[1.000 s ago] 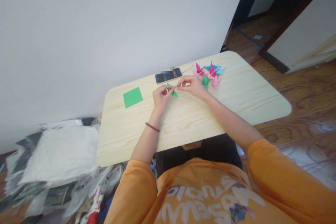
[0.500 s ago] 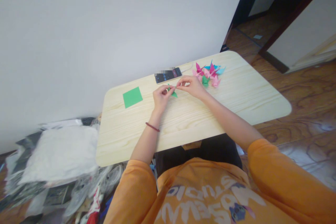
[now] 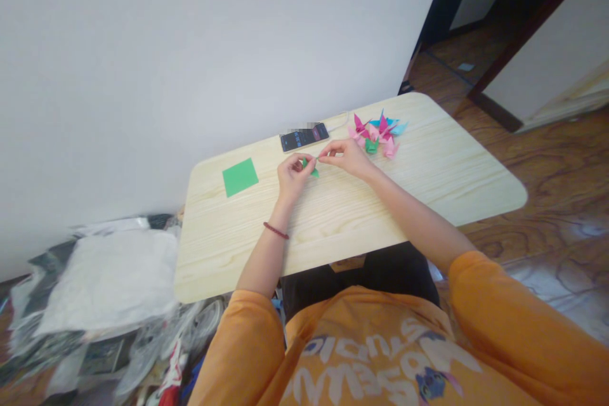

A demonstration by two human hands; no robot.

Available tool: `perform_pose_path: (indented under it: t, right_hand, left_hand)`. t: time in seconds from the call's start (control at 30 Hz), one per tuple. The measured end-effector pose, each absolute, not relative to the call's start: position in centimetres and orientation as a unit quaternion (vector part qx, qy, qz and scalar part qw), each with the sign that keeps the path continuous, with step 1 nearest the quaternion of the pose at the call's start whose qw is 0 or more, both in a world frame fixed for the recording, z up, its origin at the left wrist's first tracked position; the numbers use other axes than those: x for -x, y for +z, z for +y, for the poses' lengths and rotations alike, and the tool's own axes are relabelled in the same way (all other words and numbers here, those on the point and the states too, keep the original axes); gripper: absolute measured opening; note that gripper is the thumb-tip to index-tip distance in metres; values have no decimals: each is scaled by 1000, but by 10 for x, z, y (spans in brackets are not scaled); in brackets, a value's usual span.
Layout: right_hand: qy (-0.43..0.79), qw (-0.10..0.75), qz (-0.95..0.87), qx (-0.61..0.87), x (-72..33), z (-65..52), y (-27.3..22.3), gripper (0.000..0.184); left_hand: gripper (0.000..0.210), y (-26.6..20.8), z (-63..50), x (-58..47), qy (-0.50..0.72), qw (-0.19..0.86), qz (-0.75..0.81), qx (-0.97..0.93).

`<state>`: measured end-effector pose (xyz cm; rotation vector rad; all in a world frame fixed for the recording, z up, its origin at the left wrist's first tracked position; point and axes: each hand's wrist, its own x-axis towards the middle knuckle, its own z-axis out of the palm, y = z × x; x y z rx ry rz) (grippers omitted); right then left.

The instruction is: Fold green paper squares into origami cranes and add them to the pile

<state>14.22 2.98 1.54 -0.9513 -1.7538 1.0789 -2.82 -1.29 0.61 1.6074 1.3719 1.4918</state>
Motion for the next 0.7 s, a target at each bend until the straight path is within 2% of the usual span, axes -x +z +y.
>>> perform_pose_path:
  t: [0.3,0.53,0.7]
  right_hand:
    - [448,431,-691,370,-141,33,12,17]
    - [441,433,-678,397,-142,30,16,26]
    - [451,416,-688,387,-141,33,11,21]
  left_hand:
    - [16,2,-8,28,558,347,495,-568]
    - [33,4,-9,27,569,394,489,-531]
    - [37,3,-10,26,552,419,490,-529]
